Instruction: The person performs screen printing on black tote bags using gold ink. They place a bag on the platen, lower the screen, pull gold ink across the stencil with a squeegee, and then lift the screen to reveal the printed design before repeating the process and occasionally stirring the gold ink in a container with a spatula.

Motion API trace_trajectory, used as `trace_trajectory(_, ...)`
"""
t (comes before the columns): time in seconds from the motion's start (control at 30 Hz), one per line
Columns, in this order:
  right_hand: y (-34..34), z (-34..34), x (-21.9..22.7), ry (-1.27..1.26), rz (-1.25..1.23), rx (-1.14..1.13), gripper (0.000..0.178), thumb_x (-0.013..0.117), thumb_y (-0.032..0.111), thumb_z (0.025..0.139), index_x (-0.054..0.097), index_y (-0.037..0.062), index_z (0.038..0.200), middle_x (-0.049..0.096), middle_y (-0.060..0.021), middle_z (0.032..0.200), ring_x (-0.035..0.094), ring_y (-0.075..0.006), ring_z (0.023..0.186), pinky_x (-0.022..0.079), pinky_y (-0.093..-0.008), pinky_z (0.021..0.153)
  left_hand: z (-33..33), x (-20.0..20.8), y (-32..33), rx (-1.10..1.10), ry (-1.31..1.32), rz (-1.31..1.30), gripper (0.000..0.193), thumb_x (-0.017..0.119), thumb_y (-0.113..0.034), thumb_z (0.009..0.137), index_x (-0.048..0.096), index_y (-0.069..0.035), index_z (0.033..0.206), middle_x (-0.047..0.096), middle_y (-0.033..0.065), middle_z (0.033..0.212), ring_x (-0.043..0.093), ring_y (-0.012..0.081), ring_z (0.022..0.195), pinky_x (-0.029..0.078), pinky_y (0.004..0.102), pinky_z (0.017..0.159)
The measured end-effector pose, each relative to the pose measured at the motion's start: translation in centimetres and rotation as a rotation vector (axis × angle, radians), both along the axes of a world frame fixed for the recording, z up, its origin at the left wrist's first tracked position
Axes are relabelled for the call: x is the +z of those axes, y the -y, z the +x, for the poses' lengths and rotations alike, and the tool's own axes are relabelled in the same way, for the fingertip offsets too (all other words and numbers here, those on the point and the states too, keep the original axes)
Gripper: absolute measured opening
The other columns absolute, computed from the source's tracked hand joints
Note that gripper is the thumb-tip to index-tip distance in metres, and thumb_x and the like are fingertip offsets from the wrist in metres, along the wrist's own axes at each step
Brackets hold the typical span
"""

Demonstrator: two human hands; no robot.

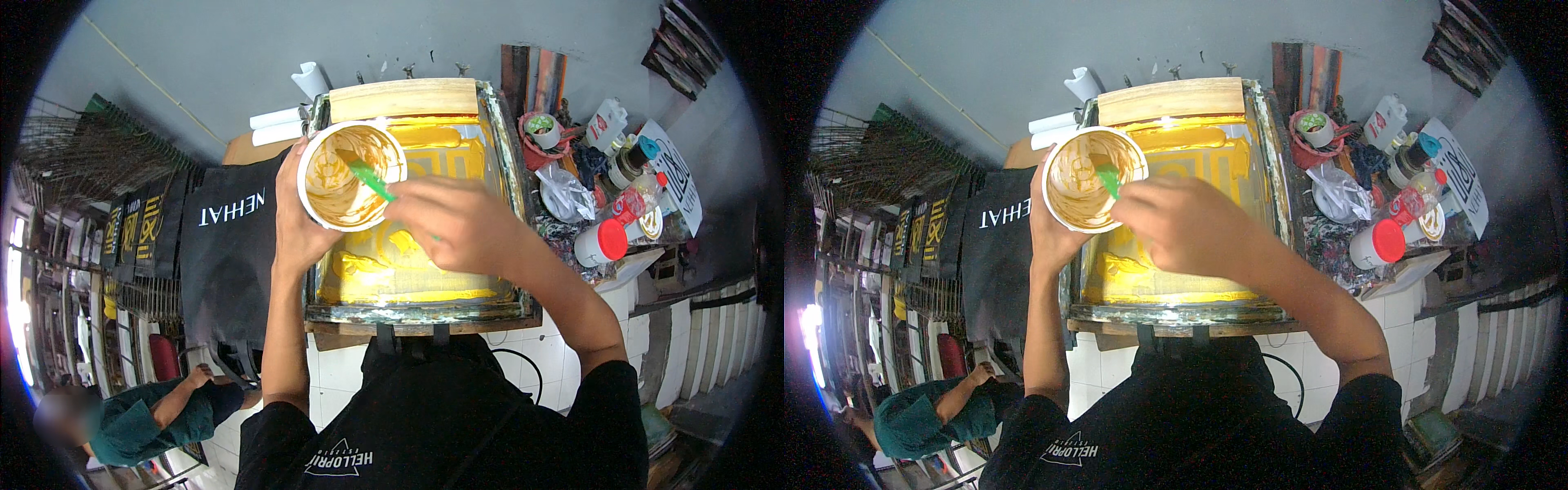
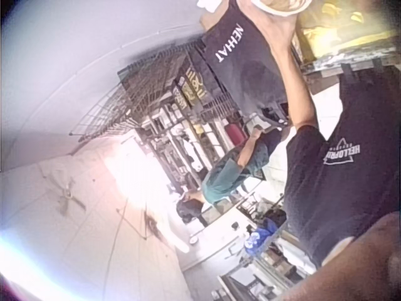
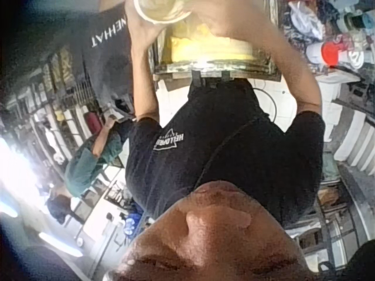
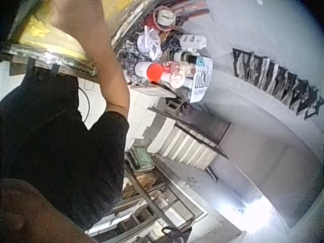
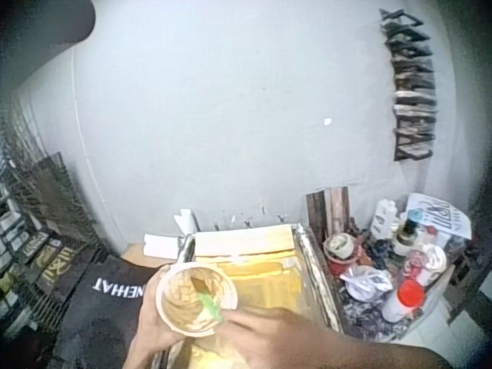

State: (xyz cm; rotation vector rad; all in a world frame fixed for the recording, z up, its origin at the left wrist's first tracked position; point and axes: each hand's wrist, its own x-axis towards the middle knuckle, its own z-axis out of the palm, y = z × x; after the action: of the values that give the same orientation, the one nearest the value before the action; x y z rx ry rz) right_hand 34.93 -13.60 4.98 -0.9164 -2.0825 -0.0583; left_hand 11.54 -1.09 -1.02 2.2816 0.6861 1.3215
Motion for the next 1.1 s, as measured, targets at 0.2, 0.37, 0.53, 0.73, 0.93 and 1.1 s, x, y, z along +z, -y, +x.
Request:
trace_trajectory(0.2, 1.9, -2.0, -0.8, -0.031, -0.163, 0.014, 0.022, 0.073, -0.004, 0.079, 0.070, -0.0009, 0.101, 0.072, -0.0195, 0.109, 0.073, -0.0337, 0.094, 0.061, -0.0412, 0.080, 0.2, -0.7, -0.1, 0.024, 0.040, 0.041, 0.111, 0.099, -0.020, 0.061, 0.039, -0.003, 0.153, 0.043, 0.0212, 0.157, 0.041, 0.0372, 0.146, 0.034, 0.0474, 0.120)
trace_trajectory(0.37, 1.4, -2.1, 0.1, -0.063, -0.075, 0.014, 0.023, 0.073, -0.004, 0.078, 0.070, -0.0012, 0.101, 0.071, -0.0197, 0.109, 0.073, -0.0334, 0.095, 0.061, -0.0414, 0.079, 0.2, -0.9, -0.1, 0.013, 0.014, 0.023, 0.109, 0.098, -0.020, 0.062, 0.040, -0.004, 0.152, 0.044, 0.0214, 0.156, 0.041, 0.0373, 0.146, 0.035, 0.0473, 0.120)
trace_trajectory(0.53, 1.0, -2.8, 1.6, 0.247, -0.080, 0.078, 0.017, 0.070, 0.007, 0.081, 0.067, 0.0007, 0.097, 0.068, -0.0140, 0.102, 0.070, -0.0267, 0.096, 0.061, -0.0385, 0.078, 0.0, -0.3, 0.1, 0.013, -0.053, -0.037, 0.105, 0.097, -0.018, 0.063, 0.041, -0.003, 0.151, 0.046, 0.0218, 0.154, 0.044, 0.0371, 0.144, 0.035, 0.0466, 0.120)
trace_trajectory(0.73, 0.9, -2.8, 2.8, 0.481, -0.123, 0.154, 0.011, 0.066, 0.012, 0.083, 0.066, 0.0026, 0.089, 0.067, -0.0094, 0.090, 0.070, -0.0250, 0.093, 0.060, -0.0383, 0.080, -0.6, -0.2, -0.2, 0.012, -0.084, -0.034, 0.106, 0.097, -0.018, 0.063, 0.041, -0.001, 0.151, 0.047, 0.0215, 0.153, 0.045, 0.0370, 0.143, 0.036, 0.0460, 0.119)
trace_trajectory(0.93, -0.2, -1.6, 2.6, 0.349, 0.008, 0.155, 0.016, 0.070, 0.008, 0.076, 0.064, 0.0024, 0.089, 0.063, -0.0115, 0.096, 0.068, -0.0229, 0.088, 0.061, -0.0363, 0.069, -0.8, 0.2, 0.2, 0.010, -0.107, -0.075, 0.105, 0.097, -0.017, 0.062, 0.042, -0.001, 0.150, 0.045, 0.0215, 0.154, 0.045, 0.0366, 0.143, 0.037, 0.0453, 0.119)
trace_trajectory(1.1, -1.1, -1.4, 2.5, 0.324, -0.017, 0.174, 0.021, 0.072, 0.006, 0.071, 0.064, 0.0024, 0.090, 0.063, -0.0120, 0.098, 0.068, -0.0254, 0.086, 0.060, -0.0381, 0.068, -0.8, 0.6, 0.5, 0.013, -0.107, -0.071, 0.103, 0.096, -0.015, 0.063, 0.043, -0.002, 0.151, 0.045, 0.0213, 0.155, 0.045, 0.0366, 0.143, 0.037, 0.0453, 0.119)
